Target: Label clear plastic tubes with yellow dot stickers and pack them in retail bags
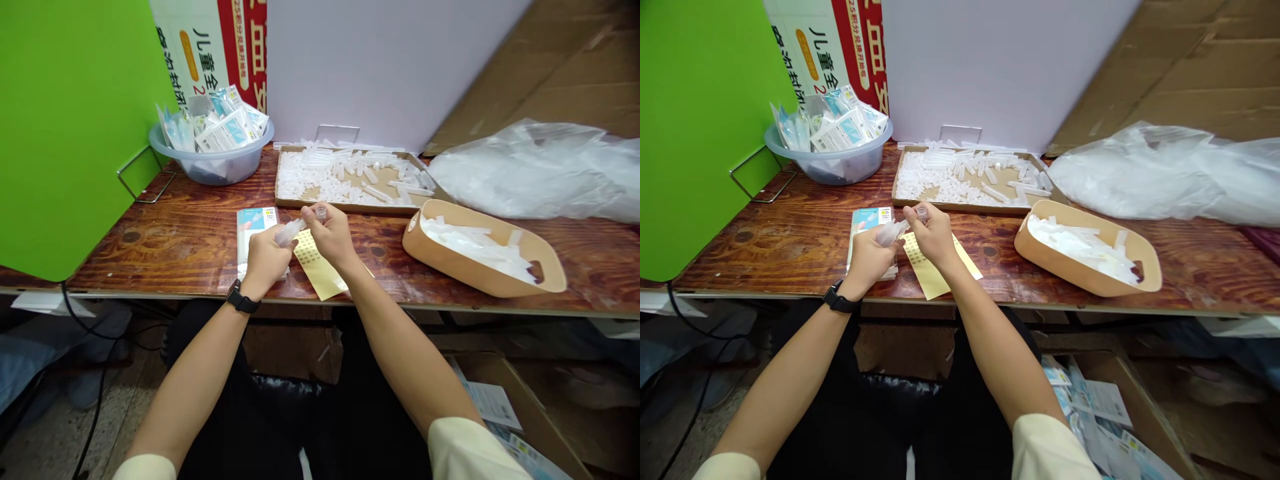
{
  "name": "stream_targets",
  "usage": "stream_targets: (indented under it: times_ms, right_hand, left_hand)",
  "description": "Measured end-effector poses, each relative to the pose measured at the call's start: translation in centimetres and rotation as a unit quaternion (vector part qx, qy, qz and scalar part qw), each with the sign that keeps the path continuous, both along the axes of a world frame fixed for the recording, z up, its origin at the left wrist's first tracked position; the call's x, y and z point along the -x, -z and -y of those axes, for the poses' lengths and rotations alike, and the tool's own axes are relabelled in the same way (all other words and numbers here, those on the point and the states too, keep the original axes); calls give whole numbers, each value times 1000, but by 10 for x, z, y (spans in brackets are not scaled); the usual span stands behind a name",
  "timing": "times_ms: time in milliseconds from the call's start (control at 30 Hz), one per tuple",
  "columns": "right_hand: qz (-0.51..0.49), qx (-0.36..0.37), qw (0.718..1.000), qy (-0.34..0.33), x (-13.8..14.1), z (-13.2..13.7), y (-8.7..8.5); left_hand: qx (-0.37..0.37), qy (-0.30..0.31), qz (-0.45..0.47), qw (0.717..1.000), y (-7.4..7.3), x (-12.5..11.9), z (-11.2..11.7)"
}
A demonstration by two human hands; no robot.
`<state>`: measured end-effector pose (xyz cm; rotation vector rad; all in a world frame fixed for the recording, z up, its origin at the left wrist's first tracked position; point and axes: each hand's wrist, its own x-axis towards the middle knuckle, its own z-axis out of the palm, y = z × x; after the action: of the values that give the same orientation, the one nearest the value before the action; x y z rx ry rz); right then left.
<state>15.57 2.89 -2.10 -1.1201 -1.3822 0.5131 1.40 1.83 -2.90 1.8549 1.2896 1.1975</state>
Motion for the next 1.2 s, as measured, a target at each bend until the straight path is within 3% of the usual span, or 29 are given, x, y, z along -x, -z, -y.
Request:
stream_targets:
  times_ms: [100,267,433,533,733,1000,1067,1200]
  right_hand:
    - [-132,56,989,-40,0,-2,-2]
    - [-325,174,927,-76,-3,-4,-9]
    - [-434,267,857,-75,-10,-4,-15]
    - [-468,289,831,-84,-16,-6,-16]
    - [-494,319,803,-101,-23,-11,-14]
    - [-442,276,849,-88,-13,-1,-24]
    - [-461,277,837,-96,-13,1,-27]
    - [-521,325,786,-72,-17,-1,-28]
  left_hand:
    - [46,11,51,998,1,-2,-4]
    - [102,28,126,986,-1,-3,-8]
    - [126,50,187,973,1,-2,-9]
    - [127,51,200,970,6,-2,-11]
    - [147,54,222,962,5,-4,-11]
    - [179,62,222,957,0,0,-12]
    - [177,60,212,959,0,2,-13]
    - [174,49,232,956,-1,1,-12]
